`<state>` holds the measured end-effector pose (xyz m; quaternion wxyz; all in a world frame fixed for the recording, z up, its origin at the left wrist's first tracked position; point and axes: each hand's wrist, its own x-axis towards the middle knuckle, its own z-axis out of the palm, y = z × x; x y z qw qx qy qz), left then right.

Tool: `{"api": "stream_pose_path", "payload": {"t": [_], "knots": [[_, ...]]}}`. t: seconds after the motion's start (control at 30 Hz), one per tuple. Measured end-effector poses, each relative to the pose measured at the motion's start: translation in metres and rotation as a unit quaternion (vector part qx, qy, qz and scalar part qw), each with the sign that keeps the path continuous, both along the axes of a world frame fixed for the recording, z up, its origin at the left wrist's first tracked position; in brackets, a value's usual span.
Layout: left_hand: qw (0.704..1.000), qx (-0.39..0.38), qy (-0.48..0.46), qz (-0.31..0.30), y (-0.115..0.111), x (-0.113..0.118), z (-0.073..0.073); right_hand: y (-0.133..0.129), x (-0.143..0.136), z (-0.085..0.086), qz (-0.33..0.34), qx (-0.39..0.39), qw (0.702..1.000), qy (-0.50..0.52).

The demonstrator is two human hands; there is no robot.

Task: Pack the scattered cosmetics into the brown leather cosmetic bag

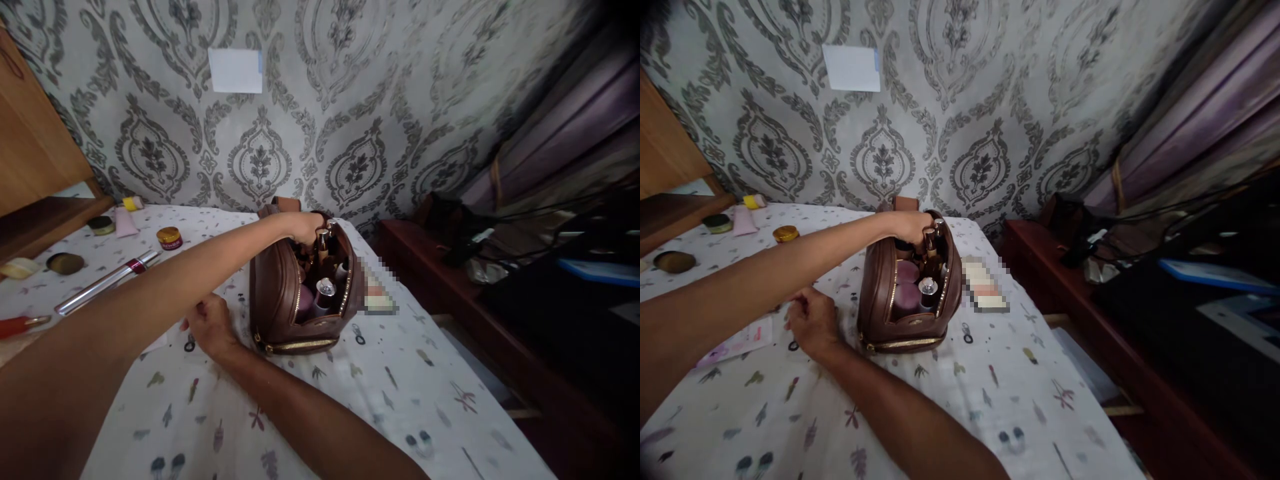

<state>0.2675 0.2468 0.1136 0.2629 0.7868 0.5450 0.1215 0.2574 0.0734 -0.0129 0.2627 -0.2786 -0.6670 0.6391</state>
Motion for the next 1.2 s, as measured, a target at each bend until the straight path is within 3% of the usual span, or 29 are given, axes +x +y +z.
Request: {"api": "stream_pose_path", "payload": {"t": [0.23,0.63,0.83,1.03,1.13,1.2], "knots": [[0.999,-0.020,0.033,0.019,-0.005,-0.003,0.007,0.001,-0.001,-0.004,0.001,0.012,1.000,0.003],[0.996,0.017,0.082,0.024,-0.009,0.004,0.005,0.001,-0.002,-0.004,-0.010,0.028,0.999,-0.028],[0.991,0.064,0.114,0.017,-0.012,-0.005,0.026,0.001,-0.002,-0.006,0.004,0.010,1.000,0.004],[0.959,0.258,0.087,0.076,-0.053,-0.025,0.056,0.000,-0.006,-0.017,0.003,-0.024,0.998,0.059],[0.940,0.317,0.061,0.108,-0.087,-0.042,0.053,0.000,-0.007,-0.019,0.003,-0.020,0.998,0.062],[0.932,0.332,0.048,0.134,-0.109,-0.057,0.042,0.001,-0.007,-0.020,0.003,-0.016,0.998,0.068]]}}
